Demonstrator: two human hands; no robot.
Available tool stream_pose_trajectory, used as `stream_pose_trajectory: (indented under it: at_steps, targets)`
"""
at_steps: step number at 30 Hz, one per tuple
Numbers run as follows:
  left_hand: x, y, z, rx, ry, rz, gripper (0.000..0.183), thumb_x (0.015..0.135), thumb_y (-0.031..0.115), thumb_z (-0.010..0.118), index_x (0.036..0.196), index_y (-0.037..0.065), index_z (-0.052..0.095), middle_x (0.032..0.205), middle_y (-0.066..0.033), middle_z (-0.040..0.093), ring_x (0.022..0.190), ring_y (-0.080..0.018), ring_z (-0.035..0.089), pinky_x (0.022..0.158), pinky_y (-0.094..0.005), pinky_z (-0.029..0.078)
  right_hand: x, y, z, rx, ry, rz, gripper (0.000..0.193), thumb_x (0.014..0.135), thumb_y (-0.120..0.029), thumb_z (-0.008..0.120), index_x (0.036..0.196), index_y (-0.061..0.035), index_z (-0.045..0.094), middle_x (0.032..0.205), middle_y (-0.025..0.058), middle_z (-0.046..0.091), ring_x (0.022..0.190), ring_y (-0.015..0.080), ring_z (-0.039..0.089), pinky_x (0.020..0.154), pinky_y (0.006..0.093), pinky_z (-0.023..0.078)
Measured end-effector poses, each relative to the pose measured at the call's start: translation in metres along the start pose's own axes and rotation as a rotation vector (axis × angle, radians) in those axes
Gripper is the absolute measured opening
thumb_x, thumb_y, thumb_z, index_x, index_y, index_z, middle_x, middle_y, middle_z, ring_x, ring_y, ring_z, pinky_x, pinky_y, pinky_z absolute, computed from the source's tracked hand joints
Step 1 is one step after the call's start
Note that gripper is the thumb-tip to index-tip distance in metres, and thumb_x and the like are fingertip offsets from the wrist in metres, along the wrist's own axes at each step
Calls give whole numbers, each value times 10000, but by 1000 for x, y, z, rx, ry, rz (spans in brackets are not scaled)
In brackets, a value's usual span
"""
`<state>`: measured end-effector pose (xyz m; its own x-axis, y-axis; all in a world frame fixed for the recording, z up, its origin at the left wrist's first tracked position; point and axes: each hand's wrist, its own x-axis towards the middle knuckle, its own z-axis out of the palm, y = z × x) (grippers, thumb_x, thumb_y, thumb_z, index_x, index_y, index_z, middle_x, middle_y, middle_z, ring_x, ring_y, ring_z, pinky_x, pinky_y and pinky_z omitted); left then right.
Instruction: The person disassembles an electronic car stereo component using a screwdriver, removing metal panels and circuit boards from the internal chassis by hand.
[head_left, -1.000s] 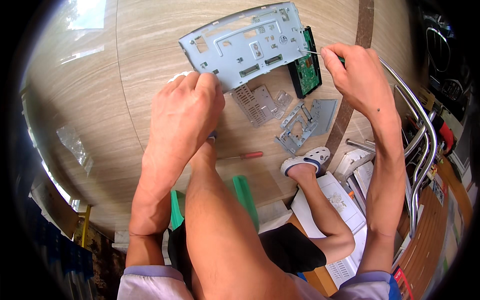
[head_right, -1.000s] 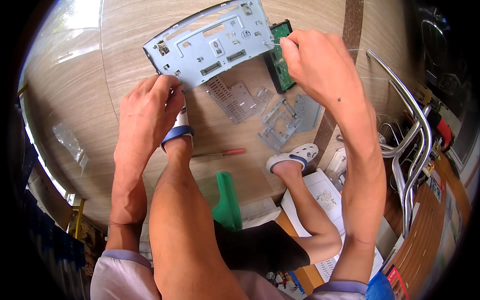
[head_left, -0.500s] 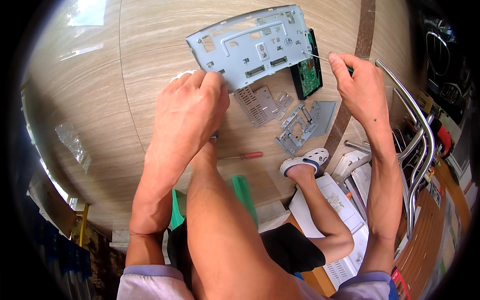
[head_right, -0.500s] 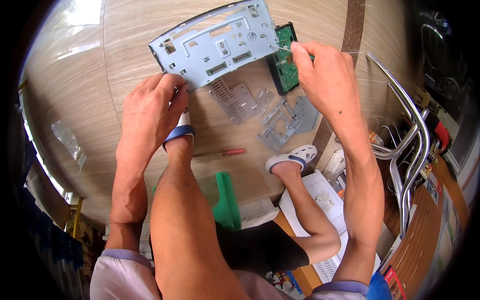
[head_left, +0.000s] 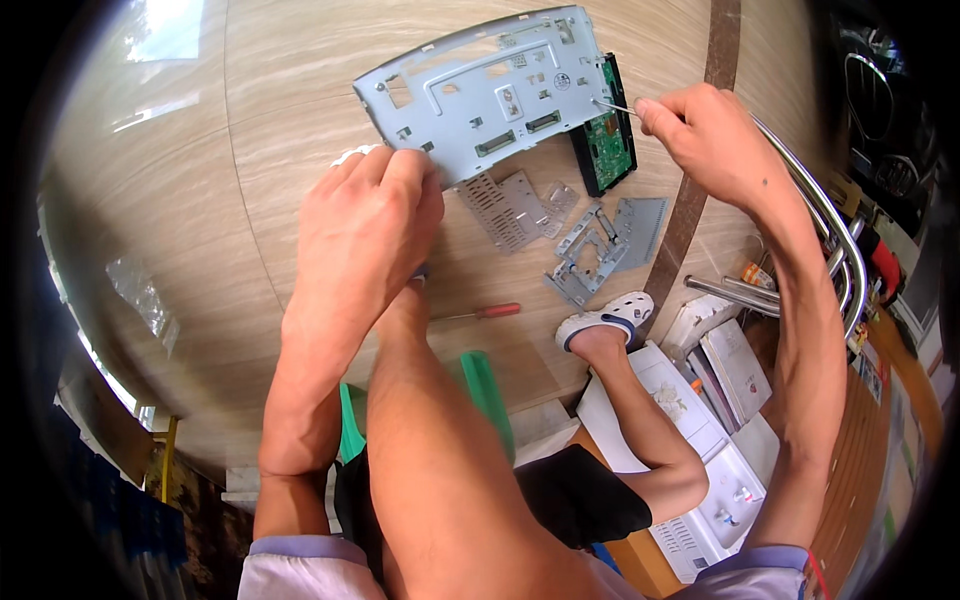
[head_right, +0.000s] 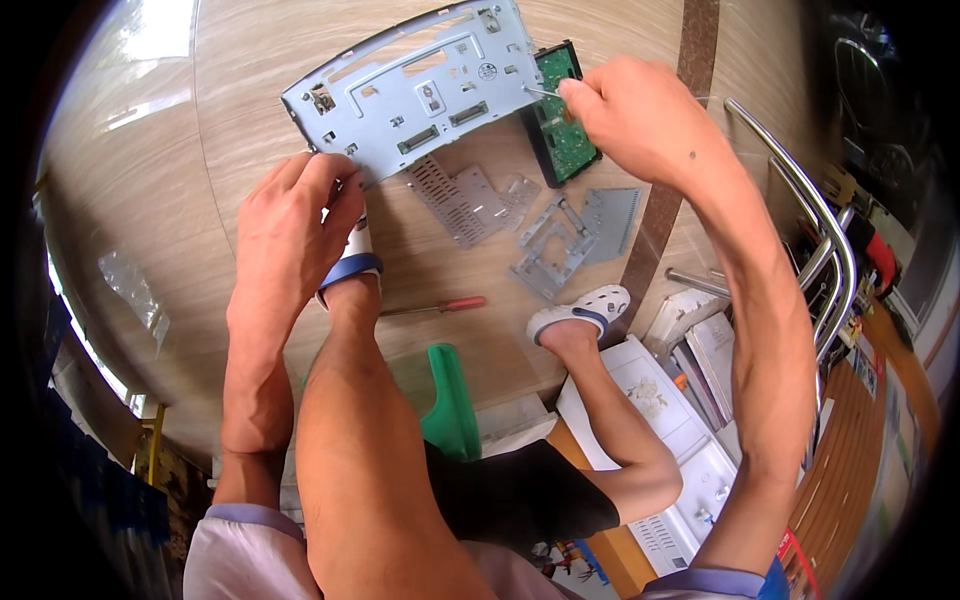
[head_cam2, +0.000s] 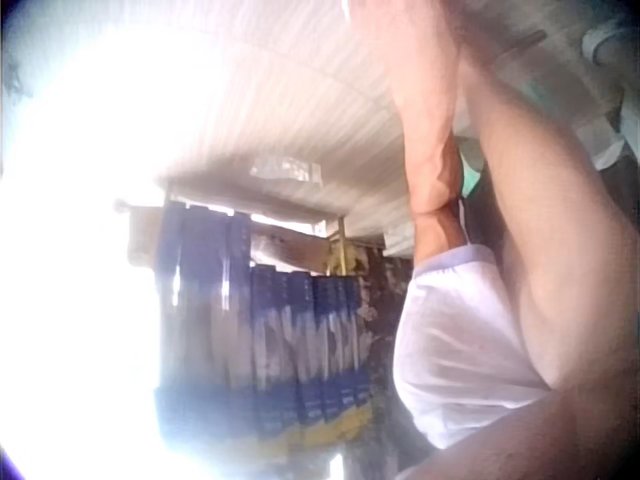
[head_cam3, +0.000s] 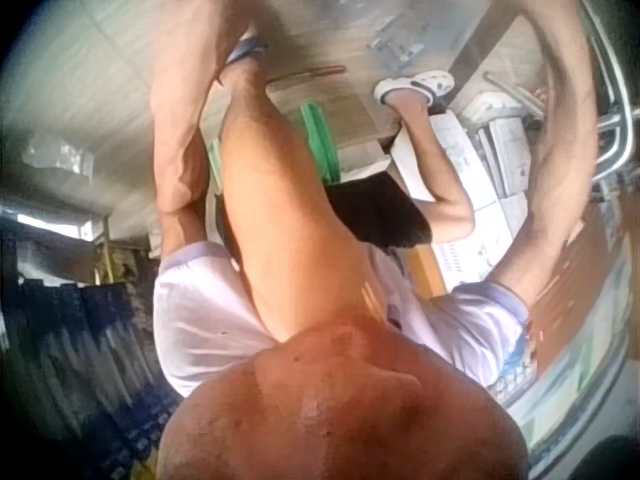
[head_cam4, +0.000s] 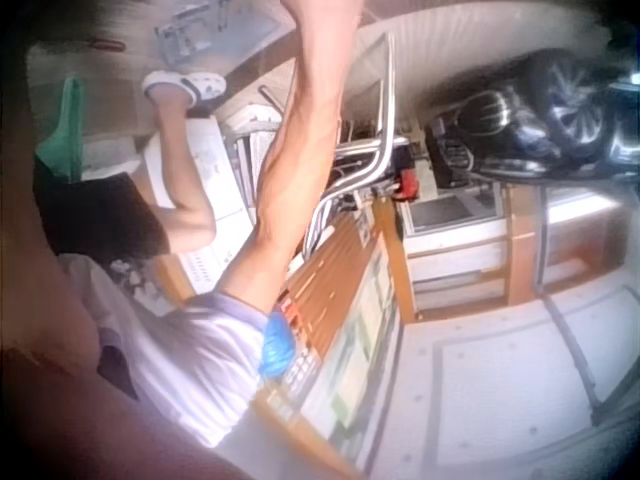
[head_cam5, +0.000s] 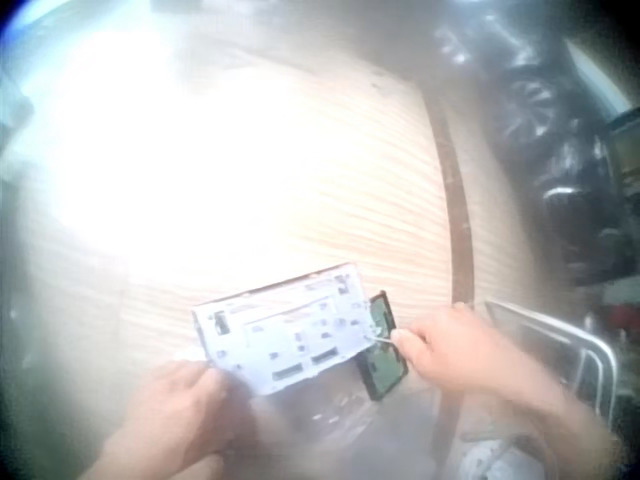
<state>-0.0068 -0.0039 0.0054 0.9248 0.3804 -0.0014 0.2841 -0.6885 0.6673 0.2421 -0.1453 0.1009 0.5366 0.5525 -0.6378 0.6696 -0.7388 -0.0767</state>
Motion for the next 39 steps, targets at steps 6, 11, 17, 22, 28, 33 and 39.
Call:
stream_pose_trajectory:
  at_steps: [6, 11, 17, 22, 28, 33, 39]
  targets:
    - [-1, 4, 1, -56, -32, -106, 63, 796, 33, 683, 816, 32, 624, 773, -119, 620, 754, -313, 617, 687, -414, 522, 18, -2, 0, 65, -112, 95, 316, 815, -206, 515, 657, 67, 538, 576, 216, 516, 541, 317, 521, 615, 472, 451]
    - [-1, 4, 1, -92, -39, -90, 75, 799, 18, 683, 838, 24, 619, 791, -133, 617, 774, -326, 609, 696, -417, 519, 21, -8, -7, 58, -134, 132, 280, 757, -172, 522, 625, 70, 568, 602, 249, 551, 563, 331, 567, 615, 472, 465]
    - [-3, 4, -1, -95, -56, -85, 88, 811, 13, 690, 864, 21, 619, 783, -130, 596, 771, -321, 588, 687, -419, 505, 26, -13, -11, 80, -182, 161, 297, 826, -201, 588, 705, 67, 629, 535, 92, 468, 495, 196, 430, 513, 407, 387]
    - [-3, 5, 0, -98, -59, -88, 92, 819, 16, 698, 874, 22, 624, 778, -124, 590, 766, -315, 586, 681, -416, 504, 23, -15, -10, -111, -114, -20, 296, 803, -169, 594, 679, 90, 665, 689, 305, 635, 682, 456, 652, 686, 490, 532]
    - [-5, 6, 1, -70, -44, -86, 108, 816, 11, 700, 891, 27, 624, 783, -115, 587, 761, -304, 587, 677, -409, 508, 14, -8, 5, -252, 36, -255, 183, 764, -96, 633, 690, 66, 677, 664, 290, 623, 667, 451, 657, 674, 493, 557]
    - [-4, 5, 0, -48, -27, -71, 107, 815, 17, 699, 893, 29, 627, 791, -111, 593, 764, -302, 590, 685, -408, 512, 6, -7, 0, -580, 36, -518, 125, 742, -102, 645, 721, 11, 693, 708, 210, 682, 656, 369, 694, 604, 455, 555]
    - [-2, 4, 0, 32, -15, 0, 85, 794, 24, 684, 835, 38, 611, 758, -97, 588, 740, -284, 593, 667, -396, 502, 8, -1, 1, -741, 131, -710, 106, 768, -129, 640, 736, -40, 688, 708, 145, 704, 645, 321, 707, 567, 422, 547]
